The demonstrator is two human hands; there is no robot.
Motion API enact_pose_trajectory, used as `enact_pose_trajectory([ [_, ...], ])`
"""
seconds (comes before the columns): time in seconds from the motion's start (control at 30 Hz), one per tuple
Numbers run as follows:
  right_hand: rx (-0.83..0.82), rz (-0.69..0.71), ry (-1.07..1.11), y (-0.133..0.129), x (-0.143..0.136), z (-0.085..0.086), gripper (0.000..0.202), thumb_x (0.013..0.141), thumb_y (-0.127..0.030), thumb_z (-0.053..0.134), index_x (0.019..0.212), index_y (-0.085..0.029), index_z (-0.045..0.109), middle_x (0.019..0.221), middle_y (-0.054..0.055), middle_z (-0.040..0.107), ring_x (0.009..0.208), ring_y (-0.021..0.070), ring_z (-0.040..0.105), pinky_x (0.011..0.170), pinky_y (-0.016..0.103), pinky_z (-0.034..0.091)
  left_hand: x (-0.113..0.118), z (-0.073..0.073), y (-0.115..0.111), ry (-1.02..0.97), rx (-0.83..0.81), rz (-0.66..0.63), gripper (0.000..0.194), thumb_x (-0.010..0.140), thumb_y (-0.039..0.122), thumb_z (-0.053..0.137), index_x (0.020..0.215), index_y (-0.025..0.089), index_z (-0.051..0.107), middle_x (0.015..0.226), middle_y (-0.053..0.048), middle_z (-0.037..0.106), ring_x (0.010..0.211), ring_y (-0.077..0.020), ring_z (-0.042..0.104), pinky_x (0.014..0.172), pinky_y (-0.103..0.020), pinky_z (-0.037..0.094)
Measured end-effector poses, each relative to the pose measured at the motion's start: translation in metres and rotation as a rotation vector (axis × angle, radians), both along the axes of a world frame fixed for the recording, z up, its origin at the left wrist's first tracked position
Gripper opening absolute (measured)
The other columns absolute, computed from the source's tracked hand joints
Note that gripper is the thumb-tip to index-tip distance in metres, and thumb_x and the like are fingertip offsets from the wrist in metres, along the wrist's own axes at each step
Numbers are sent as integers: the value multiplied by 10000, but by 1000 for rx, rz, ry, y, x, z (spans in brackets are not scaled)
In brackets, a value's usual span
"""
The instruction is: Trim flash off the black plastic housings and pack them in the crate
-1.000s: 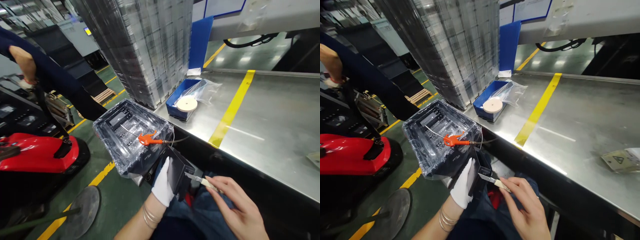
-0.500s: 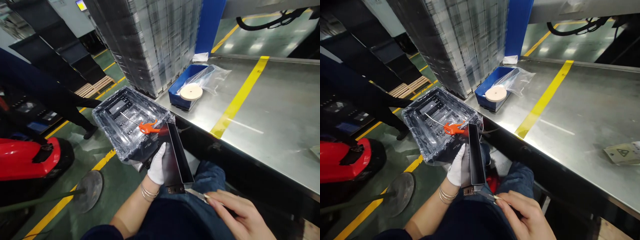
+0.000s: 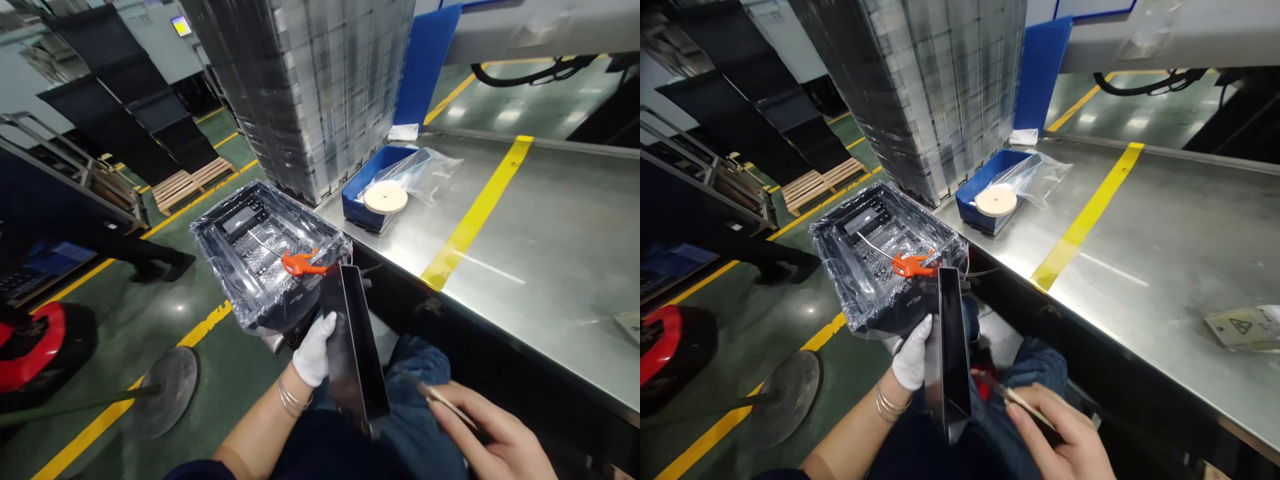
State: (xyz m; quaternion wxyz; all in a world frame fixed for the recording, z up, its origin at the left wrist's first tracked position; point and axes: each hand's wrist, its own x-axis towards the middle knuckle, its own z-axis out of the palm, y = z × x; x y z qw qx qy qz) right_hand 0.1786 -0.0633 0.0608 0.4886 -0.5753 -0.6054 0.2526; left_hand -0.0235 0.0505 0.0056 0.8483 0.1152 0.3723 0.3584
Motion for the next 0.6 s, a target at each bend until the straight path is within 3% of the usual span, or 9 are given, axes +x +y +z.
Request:
enact_pose_trajectory([
  [0.07,1,-134,72,11,-3,-6,243,884,-443,703,754,-241,740,728,-10,759,592,138,729,584,100,555,4,3,-8,-25,26,-33,543,523,512,949,891,148,786,843,-22,787,789,-183,730,895,-274,559],
  [0.13,25,-229,118,24,-9,-13,206,865,-413,719,787,-223,729,725,8,746,580,143,708,555,134,558,9,5,-17,-28,60,-83,567,556,565,920,920,149,796,861,-27,786,779,-156,712,847,-238,546],
  [0.23,77,-261,144,40,-21,-17,187,881,-389,702,810,-216,691,704,3,694,559,125,648,524,164,535,16,5,-26,-33,127,-159,528,620,593,880,913,162,799,846,-43,773,768,-152,687,847,-246,521],
  [0.4,182,-235,133,46,-35,-14,195,919,-257,660,747,-220,575,695,-16,589,595,97,575,548,168,485,23,12,-26,-79,152,-316,510,723,622,793,914,150,770,826,-47,749,717,-152,657,757,-260,484],
  [0.5,216,-161,95,41,-35,-7,176,914,-224,663,759,-224,581,666,-25,557,566,92,549,520,170,465,25,24,-17,-97,-40,-382,375,834,523,701,893,155,740,830,-23,737,752,-141,643,820,-244,456],
  [0.6,210,-9,-34,33,-21,6,85,984,-246,563,937,-235,633,795,3,648,708,110,669,627,159,535,25,35,-6,-168,-170,-470,279,862,373,597,857,129,731,769,-23,713,753,-142,620,870,-222,434],
])
